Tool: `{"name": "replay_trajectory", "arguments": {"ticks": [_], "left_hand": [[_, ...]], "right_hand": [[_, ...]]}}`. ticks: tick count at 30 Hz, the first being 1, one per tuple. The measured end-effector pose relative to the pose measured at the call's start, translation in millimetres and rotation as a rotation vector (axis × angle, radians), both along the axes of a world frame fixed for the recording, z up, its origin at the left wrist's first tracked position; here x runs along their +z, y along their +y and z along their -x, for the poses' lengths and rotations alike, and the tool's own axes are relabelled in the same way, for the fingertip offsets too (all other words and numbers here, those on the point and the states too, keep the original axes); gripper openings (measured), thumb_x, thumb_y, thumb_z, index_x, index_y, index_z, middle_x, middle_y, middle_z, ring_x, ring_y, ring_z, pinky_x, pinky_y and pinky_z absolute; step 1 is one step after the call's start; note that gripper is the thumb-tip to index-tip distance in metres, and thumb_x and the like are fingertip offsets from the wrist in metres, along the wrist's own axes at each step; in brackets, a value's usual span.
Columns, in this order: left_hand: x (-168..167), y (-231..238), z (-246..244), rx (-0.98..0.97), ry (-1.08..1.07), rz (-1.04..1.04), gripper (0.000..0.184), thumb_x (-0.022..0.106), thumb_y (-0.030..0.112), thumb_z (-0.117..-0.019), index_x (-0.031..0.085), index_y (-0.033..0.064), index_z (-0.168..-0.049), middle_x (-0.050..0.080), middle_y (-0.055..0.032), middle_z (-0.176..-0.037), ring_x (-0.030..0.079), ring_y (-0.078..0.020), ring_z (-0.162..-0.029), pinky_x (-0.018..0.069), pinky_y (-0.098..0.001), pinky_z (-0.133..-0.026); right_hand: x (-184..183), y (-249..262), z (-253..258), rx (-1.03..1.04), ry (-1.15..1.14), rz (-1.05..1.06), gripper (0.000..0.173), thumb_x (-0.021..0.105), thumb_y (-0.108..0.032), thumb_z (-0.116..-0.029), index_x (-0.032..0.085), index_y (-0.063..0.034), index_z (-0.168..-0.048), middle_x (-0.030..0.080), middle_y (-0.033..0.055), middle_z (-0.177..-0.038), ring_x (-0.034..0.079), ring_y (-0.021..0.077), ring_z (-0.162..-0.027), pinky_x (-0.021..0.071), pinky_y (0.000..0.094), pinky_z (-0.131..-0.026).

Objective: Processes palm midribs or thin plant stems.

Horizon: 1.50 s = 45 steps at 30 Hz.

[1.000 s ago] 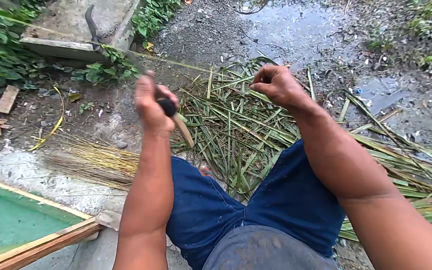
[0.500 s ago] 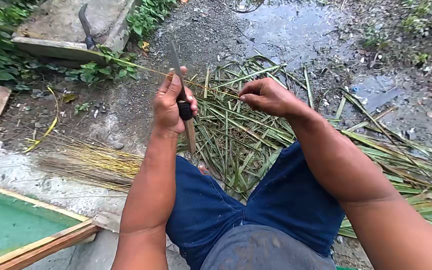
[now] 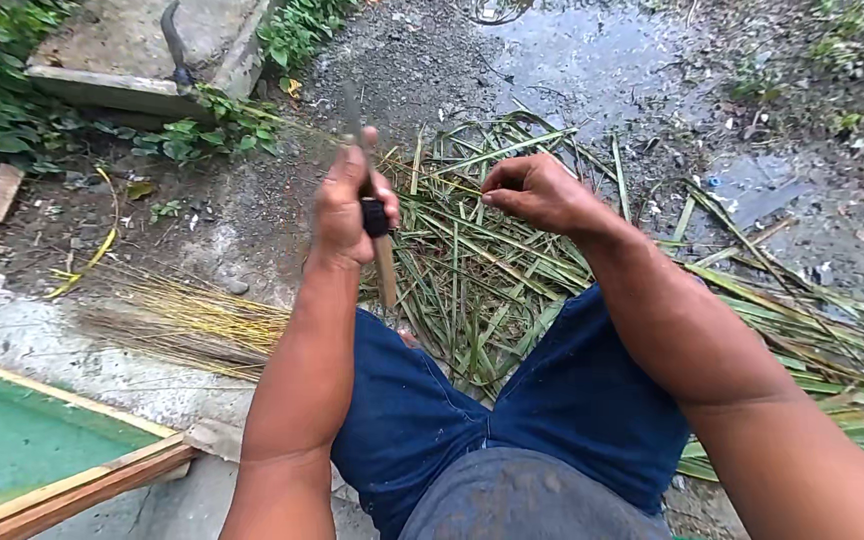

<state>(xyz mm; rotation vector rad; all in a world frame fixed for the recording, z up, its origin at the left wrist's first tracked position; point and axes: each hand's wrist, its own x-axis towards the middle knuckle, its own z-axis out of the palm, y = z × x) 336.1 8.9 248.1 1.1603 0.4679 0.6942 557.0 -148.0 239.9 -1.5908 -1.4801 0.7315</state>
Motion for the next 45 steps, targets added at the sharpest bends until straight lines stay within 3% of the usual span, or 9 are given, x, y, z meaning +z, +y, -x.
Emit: {"name": "replay_trajectory", "arguments": {"ticks": [4,11,16,21,25,27,34,40,45], "left_hand": [[-7,-24,-13,-0.213,0.151,0.008,0.038,0.034,0.022,-0.1117,0.051,0.0082,-0.142,0.055,0.0019,-0.063,0.057,-0.0085,-0.049,0.0541,-0.0235,-0.047],[4,13,18,-0.031,-0.096,0.047,0.041,0.020,0.034,-0.1135,0.054,0.0235,-0.133,0.054,0.0065,-0.057,0.055,-0.0069,-0.045,0.0513,-0.0233,-0.044],[-2,-6,8,-0.190,0.083,-0.001,0.037,0.034,0.023,-0.1111,0.057,0.0110,-0.137,0.055,0.0033,-0.060,0.057,-0.0085,-0.048,0.0541,-0.0247,-0.047],[14,48,46,0.194,-0.127,-0.026,0.042,0.018,0.034,-0.1134,0.054,0.0245,-0.133,0.054,0.0100,-0.061,0.053,-0.0044,-0.049,0.0501,-0.0218,-0.048],[10,76,63,0.608,-0.305,0.172,0.038,0.027,0.041,-0.1129,0.058,0.0196,-0.107,0.055,0.0052,-0.064,0.055,-0.0072,-0.050,0.0518,-0.0237,-0.048],[6,71,59,0.658,-0.276,0.168,0.037,0.025,0.043,-0.1129,0.054,0.0203,-0.109,0.055,0.0059,-0.067,0.056,-0.0071,-0.052,0.0526,-0.0241,-0.049],[-3,-23,1,-0.063,0.171,-0.092,0.041,0.035,0.020,-0.1113,0.041,0.0114,-0.150,0.061,0.0010,-0.071,0.062,-0.0102,-0.055,0.0565,-0.0252,-0.050],[-5,-7,3,-0.090,0.034,-0.026,0.037,0.031,0.026,-0.1126,0.056,0.0116,-0.136,0.058,0.0024,-0.062,0.059,-0.0093,-0.050,0.0546,-0.0251,-0.047],[-10,-25,-8,-0.165,0.154,-0.032,0.035,0.037,0.021,-0.1110,0.052,0.0077,-0.140,0.058,0.0014,-0.063,0.060,-0.0090,-0.050,0.0556,-0.0246,-0.047]], "right_hand": [[1,5,6,0.011,-0.002,-0.033,0.009,0.063,-0.012,-0.0991,0.071,-0.0061,-0.100,0.065,-0.0003,-0.079,0.057,0.0038,-0.065,0.0499,0.0241,-0.063],[0,0,-7,-0.015,-0.015,-0.018,0.006,0.065,-0.011,-0.0964,0.071,-0.0082,-0.096,0.064,-0.0012,-0.077,0.056,0.0050,-0.065,0.0485,0.0271,-0.062],[1,1,-4,0.015,0.001,-0.016,0.007,0.065,-0.011,-0.0974,0.071,-0.0081,-0.097,0.063,-0.0026,-0.076,0.054,0.0024,-0.064,0.0473,0.0233,-0.062],[4,-11,-29,-0.025,-0.021,0.009,0.008,0.065,-0.012,-0.0968,0.071,-0.0079,-0.096,0.062,-0.0026,-0.075,0.053,0.0031,-0.062,0.0463,0.0250,-0.061],[1,-16,-45,-0.128,0.003,0.034,0.009,0.064,-0.012,-0.0956,0.070,-0.0068,-0.098,0.062,-0.0015,-0.075,0.052,0.0040,-0.062,0.0461,0.0260,-0.060],[-1,-13,-43,-0.176,0.025,0.051,0.010,0.062,-0.011,-0.0962,0.070,-0.0058,-0.101,0.062,0.0003,-0.077,0.053,0.0058,-0.062,0.0469,0.0278,-0.060],[1,7,10,-0.041,0.174,0.035,0.014,0.060,-0.008,-0.0982,0.069,-0.0020,-0.106,0.067,0.0038,-0.081,0.058,0.0077,-0.061,0.0516,0.0271,-0.058],[-2,8,16,0.055,0.188,0.080,0.015,0.060,-0.012,-0.1022,0.071,-0.0025,-0.103,0.064,0.0002,-0.073,0.054,0.0041,-0.056,0.0484,0.0223,-0.054],[-5,10,21,0.053,0.237,0.042,0.017,0.058,-0.012,-0.1031,0.071,-0.0016,-0.105,0.062,-0.0011,-0.071,0.051,0.0027,-0.053,0.0448,0.0203,-0.051]]}}
